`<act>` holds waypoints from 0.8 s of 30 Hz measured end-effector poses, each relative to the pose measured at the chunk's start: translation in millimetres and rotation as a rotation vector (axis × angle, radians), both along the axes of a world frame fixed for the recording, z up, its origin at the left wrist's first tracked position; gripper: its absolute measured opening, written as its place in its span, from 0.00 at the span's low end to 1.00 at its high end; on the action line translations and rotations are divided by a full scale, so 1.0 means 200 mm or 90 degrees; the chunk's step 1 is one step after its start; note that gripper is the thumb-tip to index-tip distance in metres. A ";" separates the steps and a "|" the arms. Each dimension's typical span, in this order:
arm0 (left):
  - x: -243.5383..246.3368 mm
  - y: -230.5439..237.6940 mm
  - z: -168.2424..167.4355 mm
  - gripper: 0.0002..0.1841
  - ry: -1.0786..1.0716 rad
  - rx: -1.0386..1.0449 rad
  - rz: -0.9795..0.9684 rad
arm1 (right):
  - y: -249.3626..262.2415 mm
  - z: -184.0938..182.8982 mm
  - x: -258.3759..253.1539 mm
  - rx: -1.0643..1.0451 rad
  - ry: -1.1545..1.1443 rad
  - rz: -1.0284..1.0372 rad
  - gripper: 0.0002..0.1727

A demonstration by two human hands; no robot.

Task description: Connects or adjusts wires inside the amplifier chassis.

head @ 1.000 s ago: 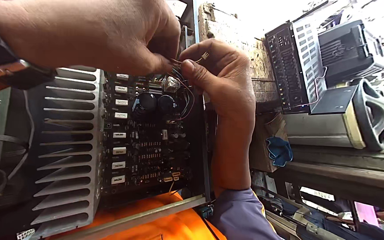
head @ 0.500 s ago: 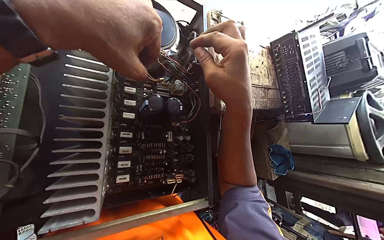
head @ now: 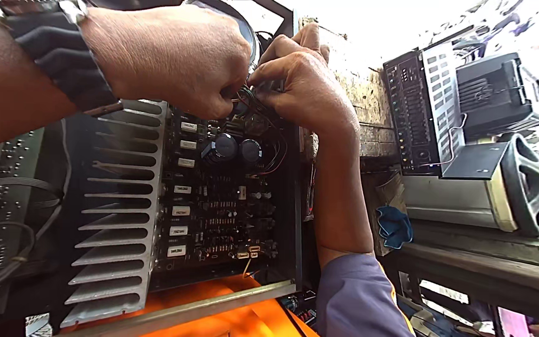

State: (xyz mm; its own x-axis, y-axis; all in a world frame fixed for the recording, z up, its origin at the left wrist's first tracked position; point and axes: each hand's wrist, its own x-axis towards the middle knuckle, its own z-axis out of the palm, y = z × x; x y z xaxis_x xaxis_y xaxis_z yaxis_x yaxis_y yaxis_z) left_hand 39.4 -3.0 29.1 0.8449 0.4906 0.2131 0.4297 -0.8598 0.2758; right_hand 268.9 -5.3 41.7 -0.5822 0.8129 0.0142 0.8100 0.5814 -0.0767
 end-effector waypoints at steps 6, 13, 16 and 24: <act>0.03 -0.04 -0.02 0.16 -0.014 -0.001 0.022 | 0.01 -0.02 0.06 -0.006 0.075 0.050 0.12; 0.03 -0.05 -0.02 0.14 -0.008 -0.044 0.069 | 0.03 0.00 0.12 -0.105 0.181 0.097 0.15; 0.01 -0.04 0.01 0.15 -0.074 -0.091 0.094 | 0.04 -0.05 0.10 -0.075 0.273 0.052 0.12; -0.03 -0.04 0.08 0.26 -0.036 -0.074 0.204 | 0.01 -0.10 0.04 0.115 0.242 -0.054 0.12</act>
